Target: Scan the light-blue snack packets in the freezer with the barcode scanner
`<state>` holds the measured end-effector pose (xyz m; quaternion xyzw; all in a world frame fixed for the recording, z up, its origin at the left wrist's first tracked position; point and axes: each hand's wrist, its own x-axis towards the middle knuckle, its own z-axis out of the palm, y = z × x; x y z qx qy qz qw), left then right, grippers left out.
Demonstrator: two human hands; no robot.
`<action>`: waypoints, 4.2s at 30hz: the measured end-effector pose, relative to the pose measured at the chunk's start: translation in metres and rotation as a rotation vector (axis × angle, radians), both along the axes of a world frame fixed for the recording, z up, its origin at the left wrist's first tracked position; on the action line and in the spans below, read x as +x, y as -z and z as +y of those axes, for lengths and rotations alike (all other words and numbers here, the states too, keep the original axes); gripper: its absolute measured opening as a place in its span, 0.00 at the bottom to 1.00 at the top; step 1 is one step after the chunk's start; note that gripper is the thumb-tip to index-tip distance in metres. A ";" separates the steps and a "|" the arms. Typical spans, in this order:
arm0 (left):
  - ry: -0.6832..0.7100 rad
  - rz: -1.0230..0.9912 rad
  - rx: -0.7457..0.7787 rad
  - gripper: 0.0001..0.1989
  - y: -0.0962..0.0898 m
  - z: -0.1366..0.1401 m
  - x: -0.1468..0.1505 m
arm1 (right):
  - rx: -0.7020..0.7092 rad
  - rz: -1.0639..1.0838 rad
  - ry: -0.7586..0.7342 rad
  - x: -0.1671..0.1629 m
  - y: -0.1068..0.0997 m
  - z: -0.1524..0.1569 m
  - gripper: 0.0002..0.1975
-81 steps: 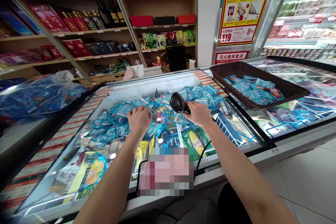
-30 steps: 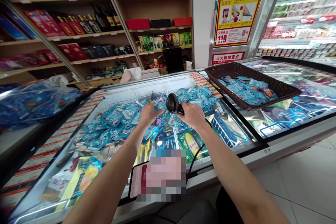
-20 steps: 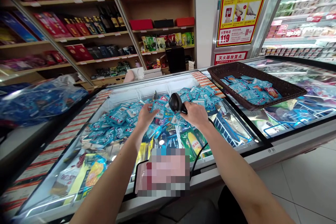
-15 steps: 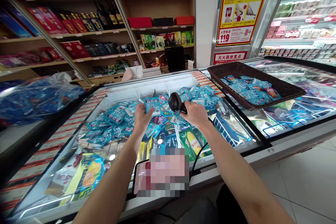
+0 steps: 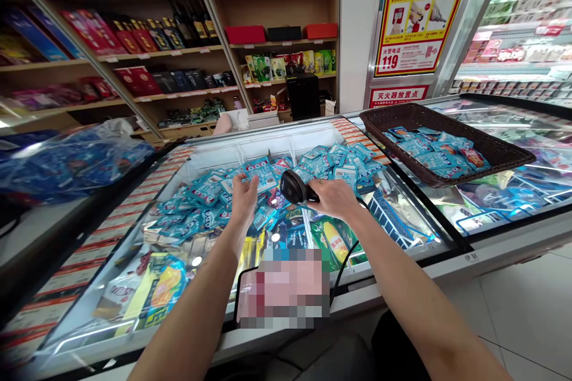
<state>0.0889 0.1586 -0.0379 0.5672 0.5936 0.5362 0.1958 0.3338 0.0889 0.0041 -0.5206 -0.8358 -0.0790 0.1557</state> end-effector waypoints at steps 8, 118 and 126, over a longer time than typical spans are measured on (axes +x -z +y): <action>0.012 -0.102 -0.033 0.21 -0.006 -0.005 0.004 | 0.025 -0.006 -0.048 -0.001 0.005 0.002 0.16; 0.115 0.139 0.140 0.35 -0.009 -0.005 0.005 | 0.154 0.083 0.165 0.002 0.008 0.008 0.17; 0.153 0.202 0.153 0.32 -0.013 -0.015 0.011 | 0.153 0.085 0.136 0.002 0.009 0.008 0.17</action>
